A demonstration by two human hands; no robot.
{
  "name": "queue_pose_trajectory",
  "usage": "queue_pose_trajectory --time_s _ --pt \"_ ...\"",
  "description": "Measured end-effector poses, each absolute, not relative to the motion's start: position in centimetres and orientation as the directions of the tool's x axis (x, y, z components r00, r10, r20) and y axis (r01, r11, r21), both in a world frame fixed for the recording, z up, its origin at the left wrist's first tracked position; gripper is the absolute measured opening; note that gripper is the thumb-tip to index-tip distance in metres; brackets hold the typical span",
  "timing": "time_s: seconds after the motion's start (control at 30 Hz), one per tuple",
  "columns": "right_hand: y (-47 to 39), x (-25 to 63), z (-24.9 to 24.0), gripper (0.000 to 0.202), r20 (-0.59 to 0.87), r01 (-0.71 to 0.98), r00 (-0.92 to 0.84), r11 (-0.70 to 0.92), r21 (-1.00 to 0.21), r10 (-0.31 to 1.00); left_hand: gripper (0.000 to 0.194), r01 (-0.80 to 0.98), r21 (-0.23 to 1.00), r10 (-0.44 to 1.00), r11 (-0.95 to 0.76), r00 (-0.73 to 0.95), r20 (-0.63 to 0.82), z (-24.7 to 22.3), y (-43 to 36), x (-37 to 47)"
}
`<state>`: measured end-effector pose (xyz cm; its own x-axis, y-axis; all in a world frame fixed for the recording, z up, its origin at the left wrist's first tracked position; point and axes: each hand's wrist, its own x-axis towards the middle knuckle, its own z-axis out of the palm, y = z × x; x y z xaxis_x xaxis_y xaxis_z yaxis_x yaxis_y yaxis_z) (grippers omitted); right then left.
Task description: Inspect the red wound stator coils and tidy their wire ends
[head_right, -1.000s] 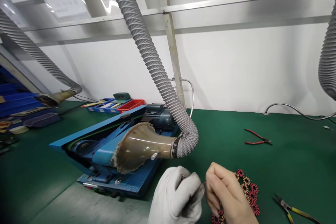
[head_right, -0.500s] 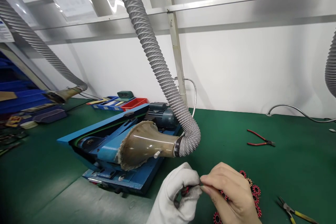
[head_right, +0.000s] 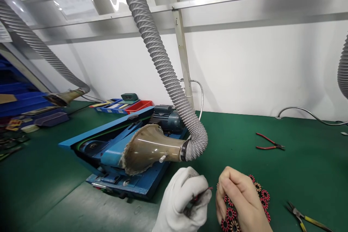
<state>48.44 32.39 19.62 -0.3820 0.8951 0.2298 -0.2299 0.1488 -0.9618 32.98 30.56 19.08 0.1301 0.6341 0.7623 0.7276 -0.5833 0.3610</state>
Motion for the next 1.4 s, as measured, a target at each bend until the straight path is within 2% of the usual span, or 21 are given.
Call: queue_pose_trajectory --time_s 0.07,0.13,0.23,0.3,0.37,0.47,0.5,0.53,0.57,0.63,0.67,0.7,0.77,0.83,0.9,1.0,1.13,1.23,1.3,1.33,1.4 --pt "32.5 48.8 19.8 0.035 0.415 -0.085 -0.265 0.407 -0.909 0.871 0.016 0.626 0.510 0.710 -0.590 0.101 0.697 19.0 30.5 32.9" --pt "32.7 49.1 20.1 0.015 0.574 0.069 -0.257 0.607 -0.791 0.777 0.015 0.521 0.638 0.779 -0.566 0.086 0.621 19.0 30.5 32.8" --pt "33.3 49.1 20.5 0.035 0.704 0.020 -0.370 0.762 -0.647 0.607 0.015 0.383 0.757 0.833 -0.530 0.067 0.549 19.0 30.7 32.9" --pt "33.7 49.1 20.6 0.042 0.752 -0.003 -0.389 0.816 -0.578 0.532 0.017 0.323 0.789 0.845 -0.522 0.073 0.529 19.1 30.7 32.9" --pt "33.8 49.0 20.6 0.039 0.795 0.070 -0.382 0.872 -0.484 0.471 0.019 0.322 0.787 0.844 -0.525 0.079 0.531 19.3 30.8 33.2" --pt "33.3 48.7 20.4 0.024 0.832 0.261 -0.363 0.903 -0.342 0.420 0.020 0.457 0.681 0.780 -0.573 0.047 0.624 19.6 30.8 33.7" --pt "33.0 48.6 20.2 0.020 0.816 0.315 -0.348 0.877 -0.362 0.462 0.019 0.530 0.610 0.735 -0.589 0.039 0.677 19.6 30.9 33.9" --pt "32.7 48.5 20.1 0.019 0.775 0.351 -0.315 0.826 -0.442 0.548 0.018 0.605 0.522 0.679 -0.602 0.044 0.733 19.7 30.9 34.1" --pt "32.5 48.4 19.8 0.021 0.691 0.347 -0.274 0.739 -0.577 0.669 0.017 0.673 0.427 0.622 -0.604 0.063 0.780 19.7 31.0 34.3" --pt "32.3 48.4 19.4 0.033 0.413 0.166 -0.261 0.462 -0.871 0.872 0.017 0.758 0.275 0.503 -0.591 0.080 0.861 19.7 31.1 34.4" --pt "32.3 48.4 19.2 0.039 0.298 0.026 -0.303 0.321 -0.947 0.905 0.018 0.773 0.242 0.471 -0.587 0.083 0.878 19.6 31.2 34.3" --pt "32.4 48.5 19.0 0.043 0.254 -0.099 -0.346 0.234 -0.967 0.903 0.018 0.769 0.245 0.464 -0.590 0.074 0.883 19.5 31.2 34.2" --pt "32.7 48.6 18.9 0.045 0.364 -0.227 -0.349 0.299 -0.927 0.863 0.016 0.700 0.345 0.522 -0.625 0.046 0.852 19.2 31.2 33.9" --pt "33.0 48.6 19.1 0.032 0.557 -0.132 -0.221 0.541 -0.831 0.801 0.016 0.585 0.487 0.621 -0.649 0.035 0.783 18.8 31.1 33.6" --pt "33.1 48.4 19.5 0.015 0.686 0.018 -0.160 0.697 -0.717 0.710 0.017 0.484 0.605 0.698 -0.632 0.015 0.716 18.6 31.1 33.3" --pt "33.2 48.0 20.1 0.033 0.785 0.039 -0.205 0.806 -0.591 0.585 0.019 0.397 0.701 0.765 -0.593 0.006 0.644 18.5 31.1 33.2" --pt "33.7 48.1 20.2 0.038 0.835 0.028 -0.249 0.866 -0.499 0.490 0.020 0.305 0.742 0.778 -0.598 -0.005 0.629 19.1 31.1 33.6" --pt "33.9 48.5 20.1 0.035 0.844 0.092 -0.282 0.889 -0.448 0.455 0.020 0.337 0.703 0.747 -0.626 0.001 0.664 19.5 31.2 33.8" --pt "33.7 48.7 20.0 0.027 0.821 0.146 -0.326 0.882 -0.447 0.470 0.018 0.480 0.593 0.676 -0.647 0.001 0.737 19.7 31.3 33.9" --pt "33.5 48.7 19.9 0.021 0.785 0.173 -0.341 0.856 -0.488 0.517 0.018 0.575 0.506 0.627 -0.643 0.015 0.779 19.7 31.3 33.9" --pt "33.1 48.5 19.7 0.019 0.647 0.186 -0.320 0.715 -0.674 0.692 0.017 0.746 0.306 0.527 -0.591 0.070 0.847 19.6 31.4 33.9"
